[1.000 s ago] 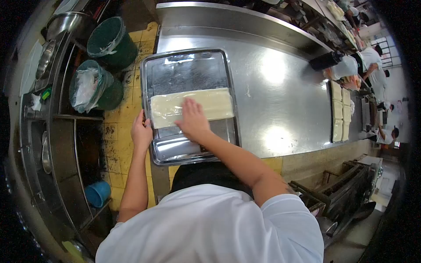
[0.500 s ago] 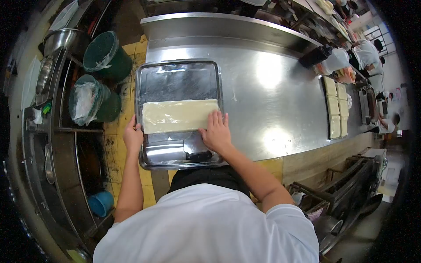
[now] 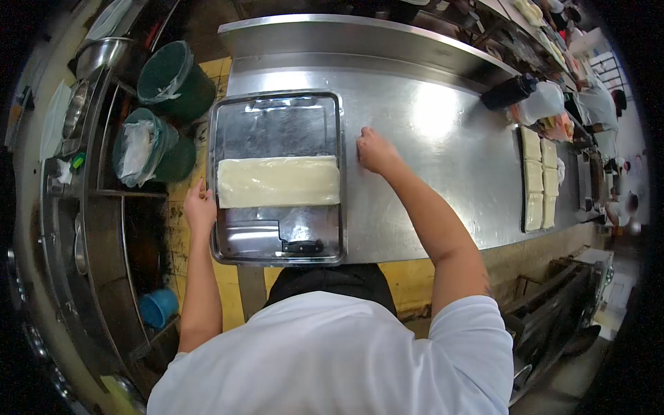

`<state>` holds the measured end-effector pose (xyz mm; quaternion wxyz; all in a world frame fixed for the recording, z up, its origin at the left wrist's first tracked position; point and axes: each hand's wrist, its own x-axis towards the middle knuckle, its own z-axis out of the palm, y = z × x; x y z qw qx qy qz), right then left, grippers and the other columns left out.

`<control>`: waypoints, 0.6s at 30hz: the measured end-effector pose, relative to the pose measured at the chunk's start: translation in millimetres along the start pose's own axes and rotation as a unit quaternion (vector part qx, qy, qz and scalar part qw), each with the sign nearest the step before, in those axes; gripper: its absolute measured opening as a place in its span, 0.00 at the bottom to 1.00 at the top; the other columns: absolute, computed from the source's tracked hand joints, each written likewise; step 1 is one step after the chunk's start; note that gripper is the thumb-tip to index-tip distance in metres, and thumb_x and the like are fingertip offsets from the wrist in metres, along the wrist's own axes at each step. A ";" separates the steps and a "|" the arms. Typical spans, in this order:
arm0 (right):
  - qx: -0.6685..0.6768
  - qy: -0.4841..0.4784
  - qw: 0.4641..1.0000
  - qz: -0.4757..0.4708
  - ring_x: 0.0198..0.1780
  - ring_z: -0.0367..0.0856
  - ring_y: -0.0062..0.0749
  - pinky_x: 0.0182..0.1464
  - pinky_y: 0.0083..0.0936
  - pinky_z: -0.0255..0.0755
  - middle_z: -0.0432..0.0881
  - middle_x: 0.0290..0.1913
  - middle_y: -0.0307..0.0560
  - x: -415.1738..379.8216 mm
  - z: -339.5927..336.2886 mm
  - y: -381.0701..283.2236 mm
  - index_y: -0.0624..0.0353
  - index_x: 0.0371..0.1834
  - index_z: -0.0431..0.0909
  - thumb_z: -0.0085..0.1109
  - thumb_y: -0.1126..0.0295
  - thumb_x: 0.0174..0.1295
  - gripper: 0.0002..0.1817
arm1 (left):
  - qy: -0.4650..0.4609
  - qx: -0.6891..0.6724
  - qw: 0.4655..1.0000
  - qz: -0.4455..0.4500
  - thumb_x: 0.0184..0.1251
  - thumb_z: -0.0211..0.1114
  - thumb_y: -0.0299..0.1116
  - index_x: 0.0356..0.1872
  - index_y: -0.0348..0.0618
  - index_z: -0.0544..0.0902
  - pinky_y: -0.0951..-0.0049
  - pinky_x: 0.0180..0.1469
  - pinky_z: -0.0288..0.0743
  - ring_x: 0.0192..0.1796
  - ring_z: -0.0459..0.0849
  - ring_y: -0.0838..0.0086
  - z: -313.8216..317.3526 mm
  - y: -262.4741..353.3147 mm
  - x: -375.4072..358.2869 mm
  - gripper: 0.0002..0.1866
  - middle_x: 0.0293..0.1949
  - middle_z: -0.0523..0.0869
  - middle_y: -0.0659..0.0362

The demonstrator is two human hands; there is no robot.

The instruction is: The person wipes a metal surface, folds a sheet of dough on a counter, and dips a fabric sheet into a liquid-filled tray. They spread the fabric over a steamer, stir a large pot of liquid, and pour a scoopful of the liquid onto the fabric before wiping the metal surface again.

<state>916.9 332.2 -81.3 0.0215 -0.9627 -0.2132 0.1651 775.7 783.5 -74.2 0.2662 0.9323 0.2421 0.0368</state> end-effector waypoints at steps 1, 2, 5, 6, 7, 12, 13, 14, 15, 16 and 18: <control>-0.006 0.004 1.000 -0.009 0.64 0.79 0.50 0.62 0.43 0.80 0.81 0.56 0.57 1.2 2.3 1.1 0.63 0.46 0.84 0.61 0.72 0.62 0.11 | 0.012 -0.002 1.000 0.018 0.69 0.66 0.30 0.62 0.42 0.84 0.56 0.56 0.79 0.54 0.86 0.50 -2.1 4.9 -3.6 0.20 0.52 0.88 0.47; -0.011 0.009 1.000 -0.017 0.62 0.80 0.50 0.60 0.43 0.81 0.82 0.54 0.56 2.3 4.9 4.4 0.62 0.44 0.85 0.61 0.71 0.62 0.10 | 0.025 -0.004 0.999 0.038 0.68 0.66 0.29 0.61 0.41 0.84 0.56 0.56 0.79 0.54 0.86 0.50 -3.3 9.0 -6.8 0.20 0.52 0.88 0.47; -0.013 0.038 0.999 -0.017 0.56 0.84 0.50 0.57 0.43 0.82 0.84 0.50 0.55 6.9 9.1 9.8 0.61 0.42 0.85 0.61 0.70 0.63 0.09 | 0.035 -0.037 0.996 0.067 0.68 0.66 0.29 0.59 0.39 0.85 0.56 0.57 0.78 0.55 0.85 0.50 0.2 18.8 -21.0 0.19 0.51 0.87 0.47; -0.010 0.049 0.999 -0.012 0.54 0.85 0.51 0.56 0.44 0.82 0.85 0.49 0.55 7.9 10.6 11.4 0.61 0.42 0.85 0.61 0.70 0.63 0.09 | 0.025 -0.051 0.996 0.064 0.67 0.66 0.27 0.58 0.39 0.85 0.56 0.57 0.78 0.55 0.85 0.50 -2.2 30.0 -28.5 0.18 0.51 0.87 0.47; 0.008 0.068 0.998 0.013 0.52 0.86 0.52 0.55 0.44 0.82 0.86 0.48 0.55 11.8 16.8 17.4 0.62 0.43 0.85 0.61 0.70 0.62 0.10 | 0.022 -0.064 0.995 0.070 0.67 0.66 0.27 0.58 0.39 0.85 0.56 0.57 0.79 0.55 0.85 0.50 1.1 34.3 -34.9 0.18 0.51 0.87 0.47; 0.281 0.201 0.923 0.170 0.36 0.87 0.46 0.43 0.38 0.83 0.87 0.37 0.56 22.2 12.7 44.4 0.69 0.43 0.84 0.60 0.75 0.61 0.11 | 0.002 -0.117 0.990 0.080 0.68 0.67 0.26 0.56 0.39 0.86 0.60 0.55 0.80 0.51 0.86 0.53 11.5 49.5 -64.3 0.16 0.50 0.87 0.49; 0.396 0.197 0.876 0.192 0.34 0.87 0.42 0.41 0.36 0.83 0.87 0.36 0.55 20.0 9.6 48.7 0.69 0.44 0.85 0.60 0.75 0.61 0.11 | -0.003 -0.130 0.989 0.077 0.68 0.67 0.26 0.55 0.39 0.86 0.60 0.54 0.80 0.50 0.86 0.53 12.6 51.4 -69.2 0.16 0.49 0.88 0.49; 0.505 0.189 0.816 0.210 0.33 0.86 0.39 0.39 0.35 0.83 0.87 0.35 0.53 17.0 6.7 53.0 0.69 0.44 0.85 0.60 0.75 0.62 0.11 | -0.010 -0.137 0.987 0.078 0.68 0.67 0.26 0.55 0.39 0.86 0.61 0.53 0.80 0.49 0.86 0.54 12.5 52.9 -73.4 0.15 0.49 0.88 0.49; 0.606 0.178 0.742 0.225 0.31 0.86 0.36 0.37 0.33 0.83 0.87 0.34 0.52 14.3 2.0 54.2 0.70 0.44 0.86 0.59 0.74 0.62 0.12 | -0.017 -0.143 0.986 0.080 0.68 0.67 0.26 0.55 0.39 0.86 0.61 0.52 0.81 0.48 0.87 0.55 11.8 54.6 -77.4 0.15 0.49 0.88 0.49; 0.634 0.177 0.719 0.223 0.33 0.85 0.31 0.36 0.29 0.82 0.86 0.34 0.50 7.3 -3.6 52.7 0.71 0.42 0.86 0.59 0.75 0.63 0.11 | -0.024 -0.150 0.985 0.082 0.68 0.67 0.26 0.54 0.39 0.86 0.62 0.52 0.81 0.47 0.87 0.56 11.3 55.5 -80.5 0.15 0.48 0.88 0.49; 0.544 0.148 0.801 0.201 0.31 0.85 0.29 0.35 0.29 0.82 0.86 0.32 0.48 0.2 -2.5 48.3 0.68 0.42 0.87 0.60 0.75 0.63 0.10 | -0.029 -0.148 0.984 0.090 0.68 0.68 0.26 0.54 0.39 0.86 0.62 0.50 0.81 0.46 0.87 0.57 12.5 54.8 -85.1 0.15 0.48 0.88 0.49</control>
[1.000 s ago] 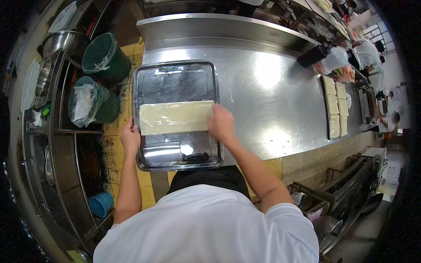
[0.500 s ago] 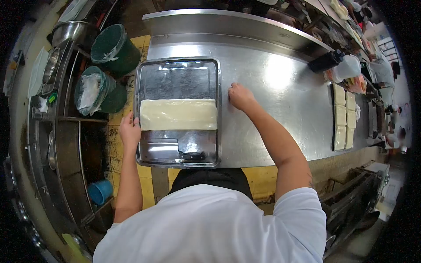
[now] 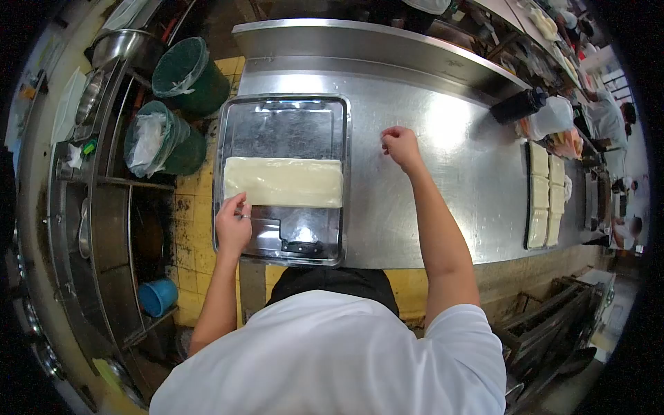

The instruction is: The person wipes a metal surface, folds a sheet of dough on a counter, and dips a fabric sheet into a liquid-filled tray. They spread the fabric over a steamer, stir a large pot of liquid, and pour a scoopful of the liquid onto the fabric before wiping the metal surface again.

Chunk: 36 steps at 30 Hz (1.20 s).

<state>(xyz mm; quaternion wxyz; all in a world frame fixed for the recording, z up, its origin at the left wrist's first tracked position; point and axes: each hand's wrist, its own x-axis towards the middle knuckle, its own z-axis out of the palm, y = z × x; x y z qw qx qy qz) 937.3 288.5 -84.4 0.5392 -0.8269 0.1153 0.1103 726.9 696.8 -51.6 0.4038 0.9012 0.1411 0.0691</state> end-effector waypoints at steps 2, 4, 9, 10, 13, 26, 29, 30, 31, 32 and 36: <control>-0.141 -0.044 0.989 -0.025 0.34 0.87 0.36 0.40 0.36 0.83 0.87 0.34 0.54 -9.9 2.5 -1.0 0.67 0.45 0.88 0.60 0.74 0.63 0.12 | -0.011 -0.001 1.000 0.003 0.68 0.68 0.26 0.54 0.39 0.86 0.62 0.50 0.81 0.45 0.87 0.57 1.4 1.6 -3.7 0.15 0.48 0.88 0.49; -0.296 -0.052 0.940 -0.164 0.41 0.88 0.43 0.45 0.40 0.83 0.88 0.39 0.59 -13.6 16.0 7.2 0.67 0.44 0.88 0.59 0.72 0.63 0.12 | -0.024 -0.003 1.000 0.002 0.67 0.69 0.26 0.54 0.40 0.87 0.61 0.51 0.81 0.46 0.86 0.56 3.3 5.8 -5.7 0.15 0.48 0.87 0.49; -0.486 -0.065 0.847 -0.204 0.52 0.85 0.59 0.55 0.49 0.80 0.85 0.49 0.63 -28.0 45.0 5.2 0.63 0.40 0.88 0.57 0.71 0.62 0.11 | -0.025 0.001 0.999 0.039 0.66 0.69 0.27 0.54 0.40 0.87 0.60 0.53 0.80 0.50 0.85 0.54 9.3 13.3 -5.7 0.15 0.48 0.87 0.48; -0.483 -0.051 0.851 -0.200 0.51 0.85 0.60 0.55 0.48 0.80 0.85 0.48 0.63 -19.0 48.3 15.8 0.63 0.41 0.88 0.58 0.71 0.62 0.11 | -0.025 0.002 0.999 0.039 0.66 0.69 0.27 0.54 0.40 0.87 0.59 0.53 0.80 0.50 0.85 0.53 9.3 13.3 -6.7 0.15 0.48 0.87 0.48; -0.437 -0.001 0.882 -0.177 0.47 0.86 0.60 0.53 0.46 0.81 0.86 0.46 0.64 12.0 42.0 31.0 0.63 0.43 0.88 0.60 0.72 0.60 0.12 | 0.006 0.011 0.995 0.096 0.66 0.69 0.23 0.53 0.38 0.87 0.66 0.45 0.82 0.41 0.88 0.59 8.9 11.3 -7.0 0.14 0.45 0.88 0.50; 0.430 -0.015 0.902 -0.027 0.36 0.87 0.32 0.41 0.29 0.83 0.87 0.35 0.46 -31.9 -36.7 -73.4 0.61 0.41 0.83 0.61 0.68 0.71 0.08 | -0.007 -0.033 0.998 0.055 0.67 0.68 0.26 0.53 0.39 0.86 0.60 0.54 0.81 0.49 0.87 0.53 -10.4 -3.4 -12.2 0.14 0.46 0.88 0.49; 0.468 -0.090 0.878 -0.034 0.36 0.87 0.33 0.40 0.30 0.83 0.87 0.35 0.45 -34.6 -44.7 -91.8 0.60 0.37 0.82 0.61 0.67 0.72 0.08 | -0.013 -0.047 0.998 0.051 0.67 0.69 0.25 0.53 0.39 0.86 0.60 0.53 0.81 0.49 0.87 0.53 -10.8 -0.6 -8.3 0.14 0.46 0.88 0.49; 0.463 -0.072 0.883 -0.028 0.36 0.87 0.34 0.40 0.31 0.84 0.86 0.33 0.44 -39.4 -39.4 -102.1 0.59 0.34 0.80 0.61 0.69 0.70 0.07 | -0.014 -0.052 0.997 0.052 0.66 0.69 0.25 0.53 0.39 0.86 0.60 0.53 0.81 0.49 0.86 0.53 -11.6 0.4 -8.0 0.14 0.46 0.88 0.49; 0.464 -0.060 0.883 -0.031 0.37 0.87 0.34 0.40 0.32 0.84 0.85 0.32 0.44 -40.5 -33.0 -105.9 0.59 0.34 0.80 0.61 0.70 0.69 0.07 | -0.014 -0.057 0.997 0.052 0.66 0.69 0.25 0.53 0.39 0.86 0.60 0.53 0.81 0.49 0.86 0.53 -12.4 0.3 -9.2 0.14 0.46 0.88 0.50; 0.464 -0.047 0.884 -0.033 0.37 0.87 0.35 0.40 0.32 0.85 0.85 0.32 0.44 -40.6 -27.5 -108.9 0.60 0.34 0.80 0.61 0.71 0.69 0.06 | -0.013 -0.057 0.997 0.053 0.66 0.69 0.25 0.53 0.39 0.86 0.60 0.52 0.81 0.49 0.86 0.53 -12.8 -0.3 -10.3 0.14 0.46 0.88 0.50; 0.332 0.019 0.943 -0.024 0.39 0.87 0.38 0.42 0.34 0.86 0.83 0.31 0.46 -22.5 -11.0 -88.7 0.62 0.34 0.79 0.61 0.76 0.65 0.02 | -0.010 -0.057 0.997 0.058 0.66 0.69 0.25 0.53 0.39 0.86 0.60 0.52 0.81 0.48 0.86 0.54 -14.5 -4.8 -11.1 0.15 0.46 0.88 0.50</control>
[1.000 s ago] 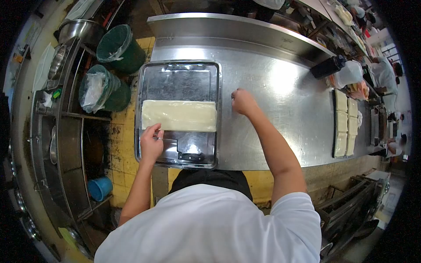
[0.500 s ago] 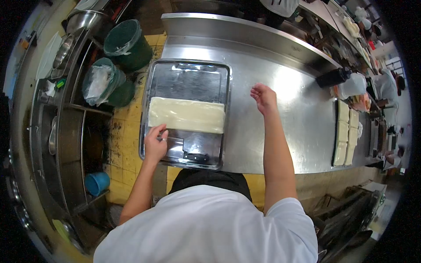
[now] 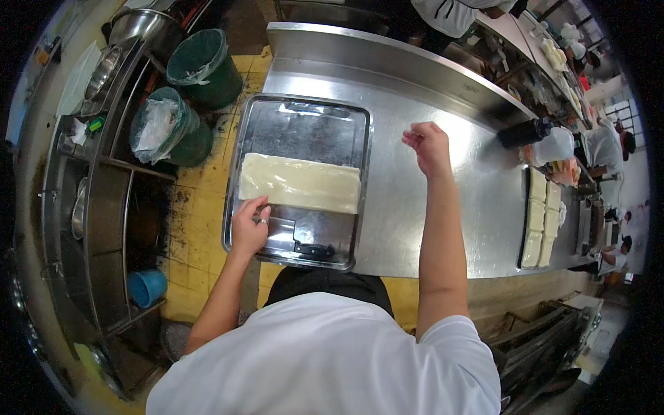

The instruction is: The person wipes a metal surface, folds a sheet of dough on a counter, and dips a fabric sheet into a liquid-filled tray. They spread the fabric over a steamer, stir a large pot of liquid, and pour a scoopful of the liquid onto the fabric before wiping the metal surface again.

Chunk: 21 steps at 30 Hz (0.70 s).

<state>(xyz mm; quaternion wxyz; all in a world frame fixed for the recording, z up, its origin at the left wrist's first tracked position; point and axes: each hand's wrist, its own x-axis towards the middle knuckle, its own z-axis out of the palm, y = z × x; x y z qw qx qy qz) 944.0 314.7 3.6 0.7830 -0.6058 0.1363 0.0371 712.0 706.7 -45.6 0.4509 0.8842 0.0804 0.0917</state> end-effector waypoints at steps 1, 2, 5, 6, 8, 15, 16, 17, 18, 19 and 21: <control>-0.054 0.026 0.998 0.025 0.38 0.87 0.39 0.43 0.33 0.86 0.83 0.31 0.49 6.0 -0.7 13.1 0.64 0.34 0.79 0.60 0.78 0.64 0.02 | 0.000 0.001 1.000 0.000 0.66 0.69 0.25 0.53 0.39 0.86 0.60 0.52 0.81 0.48 0.86 0.54 -1.0 -1.8 -1.4 0.15 0.46 0.88 0.50; -0.104 0.018 0.994 0.037 0.37 0.87 0.38 0.42 0.32 0.86 0.84 0.31 0.48 10.6 -3.6 28.5 0.65 0.35 0.79 0.60 0.77 0.64 0.02 | -0.001 0.001 1.000 0.001 0.66 0.69 0.25 0.53 0.39 0.86 0.60 0.53 0.80 0.48 0.86 0.54 -2.1 -2.8 -2.6 0.15 0.46 0.88 0.50; -0.263 -0.001 0.961 0.082 0.35 0.88 0.39 0.43 0.32 0.85 0.86 0.32 0.50 26.5 -14.8 68.8 0.68 0.36 0.81 0.61 0.78 0.61 0.04 | -0.003 0.006 1.000 -0.003 0.66 0.68 0.24 0.53 0.39 0.86 0.60 0.54 0.80 0.49 0.86 0.54 -4.8 -4.7 -6.3 0.14 0.46 0.88 0.50; -0.315 -0.006 0.944 0.097 0.35 0.88 0.40 0.43 0.33 0.85 0.87 0.32 0.51 31.5 -18.6 79.9 0.69 0.36 0.82 0.61 0.78 0.60 0.05 | -0.003 0.010 1.000 -0.005 0.66 0.68 0.25 0.53 0.39 0.86 0.60 0.54 0.80 0.50 0.86 0.54 -5.3 -6.2 -7.5 0.14 0.46 0.88 0.50; -0.460 0.001 0.888 -0.003 0.36 0.89 0.46 0.45 0.37 0.84 0.88 0.34 0.56 42.1 -31.5 101.7 0.69 0.36 0.85 0.61 0.77 0.58 0.07 | -0.006 0.015 1.000 -0.011 0.66 0.68 0.25 0.53 0.38 0.87 0.60 0.55 0.80 0.50 0.86 0.54 -6.7 -8.0 -9.3 0.14 0.46 0.89 0.50; -0.724 -0.055 0.664 -0.176 0.43 0.88 0.61 0.51 0.47 0.82 0.88 0.40 0.67 31.7 -18.9 119.2 0.69 0.37 0.88 0.63 0.71 0.56 0.12 | -0.006 0.017 1.000 -0.016 0.66 0.69 0.25 0.52 0.38 0.87 0.59 0.57 0.79 0.52 0.86 0.53 -2.6 -8.1 -10.8 0.14 0.48 0.89 0.50; -0.714 -0.045 0.681 -0.158 0.43 0.87 0.62 0.52 0.49 0.81 0.86 0.39 0.70 29.3 -16.5 121.0 0.69 0.34 0.88 0.63 0.71 0.55 0.11 | -0.006 0.018 1.000 -0.012 0.66 0.69 0.25 0.52 0.38 0.87 0.59 0.57 0.79 0.52 0.86 0.53 -1.6 -8.5 -10.6 0.14 0.48 0.89 0.50; -0.720 -0.036 0.676 -0.153 0.43 0.87 0.63 0.51 0.49 0.81 0.86 0.39 0.70 29.0 -14.0 121.5 0.69 0.34 0.88 0.63 0.71 0.55 0.11 | -0.008 0.019 1.000 -0.014 0.66 0.69 0.25 0.52 0.38 0.87 0.59 0.57 0.79 0.52 0.86 0.53 -0.9 -8.6 -10.4 0.14 0.47 0.89 0.50; -0.726 -0.026 0.671 -0.148 0.43 0.87 0.64 0.51 0.50 0.81 0.86 0.38 0.71 30.2 -14.0 124.2 0.69 0.35 0.88 0.62 0.71 0.54 0.11 | -0.011 0.021 1.000 -0.016 0.66 0.69 0.25 0.51 0.38 0.87 0.58 0.57 0.79 0.51 0.86 0.53 -0.9 -5.2 -9.0 0.14 0.47 0.89 0.50; -0.732 -0.016 0.666 -0.144 0.43 0.87 0.65 0.51 0.50 0.81 0.85 0.38 0.71 31.7 -15.2 125.2 0.68 0.35 0.88 0.62 0.71 0.54 0.12 | -0.013 0.022 1.000 -0.017 0.66 0.69 0.25 0.51 0.38 0.87 0.58 0.56 0.79 0.51 0.86 0.53 -0.4 -2.1 -7.6 0.13 0.47 0.89 0.50; -0.709 0.004 0.691 -0.142 0.39 0.88 0.60 0.46 0.47 0.83 0.87 0.35 0.68 36.5 -24.7 118.0 0.70 0.35 0.88 0.62 0.74 0.54 0.11 | -0.012 0.015 1.000 -0.008 0.66 0.68 0.25 0.51 0.37 0.87 0.58 0.56 0.79 0.51 0.86 0.52 0.1 0.3 -5.8 0.13 0.46 0.89 0.49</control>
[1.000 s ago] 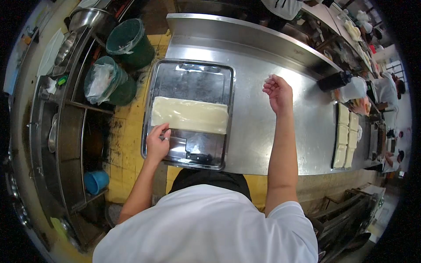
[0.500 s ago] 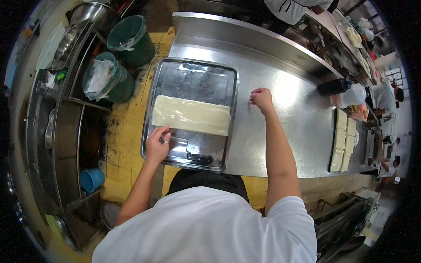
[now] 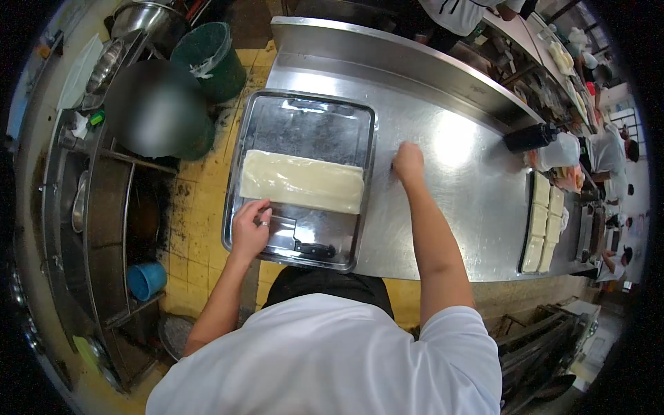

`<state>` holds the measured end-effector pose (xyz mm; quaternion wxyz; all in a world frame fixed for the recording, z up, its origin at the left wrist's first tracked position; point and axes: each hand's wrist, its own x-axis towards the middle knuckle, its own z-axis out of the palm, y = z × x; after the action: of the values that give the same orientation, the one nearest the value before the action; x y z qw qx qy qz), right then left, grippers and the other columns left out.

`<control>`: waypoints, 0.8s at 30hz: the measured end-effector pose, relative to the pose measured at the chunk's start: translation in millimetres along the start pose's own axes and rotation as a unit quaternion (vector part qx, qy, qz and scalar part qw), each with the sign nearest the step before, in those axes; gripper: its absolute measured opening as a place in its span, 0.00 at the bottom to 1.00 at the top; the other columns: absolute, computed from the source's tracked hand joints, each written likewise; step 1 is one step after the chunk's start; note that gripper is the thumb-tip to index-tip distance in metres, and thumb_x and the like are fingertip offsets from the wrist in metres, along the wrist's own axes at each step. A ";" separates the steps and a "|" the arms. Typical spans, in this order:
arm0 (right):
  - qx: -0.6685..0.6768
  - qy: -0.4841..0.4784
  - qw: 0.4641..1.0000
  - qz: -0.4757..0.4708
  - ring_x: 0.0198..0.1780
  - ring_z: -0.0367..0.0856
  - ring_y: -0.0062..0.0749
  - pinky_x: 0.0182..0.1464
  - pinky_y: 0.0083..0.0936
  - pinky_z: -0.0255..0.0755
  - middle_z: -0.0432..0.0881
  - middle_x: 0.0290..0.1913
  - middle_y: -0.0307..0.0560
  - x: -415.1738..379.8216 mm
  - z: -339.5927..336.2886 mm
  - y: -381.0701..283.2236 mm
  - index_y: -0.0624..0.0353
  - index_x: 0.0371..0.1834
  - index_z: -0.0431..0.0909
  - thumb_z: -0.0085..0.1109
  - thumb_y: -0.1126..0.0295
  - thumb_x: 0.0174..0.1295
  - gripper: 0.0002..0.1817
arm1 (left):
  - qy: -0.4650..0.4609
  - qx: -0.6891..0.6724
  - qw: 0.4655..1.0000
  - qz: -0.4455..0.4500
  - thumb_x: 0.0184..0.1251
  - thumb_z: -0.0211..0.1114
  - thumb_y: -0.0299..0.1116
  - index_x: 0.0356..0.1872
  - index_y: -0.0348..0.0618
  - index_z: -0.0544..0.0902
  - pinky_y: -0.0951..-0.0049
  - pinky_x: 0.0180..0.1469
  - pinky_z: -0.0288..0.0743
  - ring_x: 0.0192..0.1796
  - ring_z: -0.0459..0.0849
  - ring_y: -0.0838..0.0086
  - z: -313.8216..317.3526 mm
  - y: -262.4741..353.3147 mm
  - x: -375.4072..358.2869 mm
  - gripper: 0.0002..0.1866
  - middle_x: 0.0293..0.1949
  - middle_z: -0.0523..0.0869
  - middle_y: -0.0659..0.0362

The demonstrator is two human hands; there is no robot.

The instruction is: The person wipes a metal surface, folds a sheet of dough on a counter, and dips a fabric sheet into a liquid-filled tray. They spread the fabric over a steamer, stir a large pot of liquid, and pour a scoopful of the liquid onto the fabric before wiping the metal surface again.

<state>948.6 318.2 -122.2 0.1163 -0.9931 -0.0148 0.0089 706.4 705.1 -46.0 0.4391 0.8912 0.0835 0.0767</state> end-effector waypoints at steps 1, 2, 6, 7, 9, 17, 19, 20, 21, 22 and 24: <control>0.015 0.008 1.000 0.009 0.37 0.89 0.57 0.44 0.46 0.84 0.88 0.34 0.66 2.1 -3.9 5.8 0.70 0.36 0.88 0.61 0.75 0.55 0.10 | 0.001 -0.003 1.000 0.005 0.66 0.68 0.25 0.51 0.37 0.87 0.58 0.55 0.80 0.50 0.86 0.52 -0.4 0.9 0.7 0.13 0.46 0.89 0.49; 0.149 -0.006 0.984 0.093 0.35 0.89 0.53 0.41 0.43 0.84 0.88 0.34 0.63 3.7 -7.5 11.4 0.71 0.37 0.88 0.61 0.76 0.56 0.10 | 0.004 -0.005 1.000 0.002 0.66 0.69 0.25 0.51 0.37 0.87 0.58 0.55 0.80 0.50 0.86 0.52 -1.0 2.2 1.3 0.13 0.45 0.89 0.49; 0.618 -0.006 0.736 0.278 0.29 0.84 0.33 0.35 0.28 0.82 0.84 0.30 0.48 -4.5 -34.9 26.8 0.69 0.38 0.84 0.63 0.76 0.65 0.06 | 0.005 -0.014 1.000 -0.010 0.66 0.69 0.25 0.51 0.38 0.87 0.58 0.54 0.80 0.50 0.86 0.52 -2.1 4.6 1.5 0.13 0.45 0.89 0.49; 0.681 0.013 0.675 0.284 0.30 0.84 0.34 0.36 0.28 0.82 0.84 0.30 0.48 -3.7 -40.8 33.4 0.68 0.39 0.84 0.63 0.76 0.66 0.06 | 0.004 -0.016 1.000 -0.012 0.67 0.69 0.26 0.51 0.38 0.87 0.58 0.54 0.80 0.50 0.86 0.52 -1.8 3.7 1.7 0.13 0.45 0.89 0.49; 0.761 0.047 0.601 0.241 0.32 0.84 0.33 0.38 0.27 0.83 0.84 0.31 0.48 -1.1 -64.6 41.4 0.66 0.39 0.84 0.62 0.75 0.67 0.05 | 0.000 -0.004 1.000 0.000 0.67 0.69 0.26 0.52 0.38 0.87 0.58 0.55 0.80 0.50 0.86 0.52 0.1 -0.5 1.9 0.13 0.46 0.89 0.49; 0.627 0.405 0.618 -0.247 0.41 0.83 0.34 0.49 0.29 0.81 0.84 0.40 0.48 -47.7 -338.9 -89.3 0.64 0.36 0.83 0.57 0.71 0.70 0.09 | -0.005 -0.063 0.998 0.023 0.66 0.70 0.26 0.52 0.39 0.88 0.60 0.58 0.80 0.54 0.86 0.53 -13.1 48.1 10.3 0.14 0.49 0.89 0.48; 0.592 0.486 0.545 -0.341 0.41 0.83 0.39 0.45 0.28 0.79 0.83 0.43 0.54 -44.7 -353.6 -156.1 0.67 0.41 0.81 0.56 0.71 0.70 0.09 | 0.001 -0.069 0.997 0.044 0.66 0.70 0.26 0.52 0.39 0.88 0.60 0.58 0.79 0.54 0.86 0.53 -16.6 62.6 11.9 0.14 0.48 0.89 0.48; 0.565 0.485 0.565 -0.355 0.46 0.82 0.43 0.49 0.31 0.78 0.81 0.48 0.57 -24.5 -338.1 -196.1 0.67 0.47 0.79 0.57 0.70 0.69 0.11 | 0.005 -0.071 0.996 0.055 0.66 0.70 0.26 0.52 0.39 0.88 0.60 0.59 0.79 0.54 0.86 0.53 -17.0 67.5 12.8 0.14 0.48 0.89 0.48; 0.535 0.471 0.600 -0.362 0.50 0.80 0.47 0.53 0.34 0.77 0.79 0.53 0.60 2.6 -313.4 -243.1 0.67 0.52 0.77 0.58 0.69 0.69 0.14 | 0.008 -0.084 0.995 0.051 0.66 0.70 0.26 0.52 0.39 0.88 0.60 0.58 0.80 0.53 0.87 0.52 -16.6 70.6 12.9 0.14 0.49 0.89 0.48; 0.489 0.438 0.656 -0.372 0.55 0.79 0.51 0.57 0.37 0.76 0.77 0.58 0.63 34.3 -276.1 -294.5 0.67 0.57 0.74 0.59 0.69 0.69 0.18 | 0.011 -0.085 0.995 0.046 0.65 0.70 0.26 0.52 0.39 0.88 0.59 0.58 0.80 0.53 0.87 0.52 -15.4 71.2 10.8 0.14 0.49 0.89 0.48; 0.379 0.331 0.754 -0.422 0.64 0.77 0.60 0.66 0.43 0.74 0.73 0.68 0.69 77.7 -188.0 -384.4 0.67 0.68 0.70 0.61 0.67 0.69 0.27 | 0.012 -0.089 0.995 0.040 0.65 0.70 0.26 0.51 0.39 0.88 0.59 0.57 0.81 0.52 0.87 0.52 -17.9 69.2 8.3 0.14 0.49 0.89 0.47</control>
<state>1019.7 651.1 148.5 0.4730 -0.7014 -0.3880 -0.3658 716.4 679.1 20.4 0.5119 0.8504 0.0464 0.1121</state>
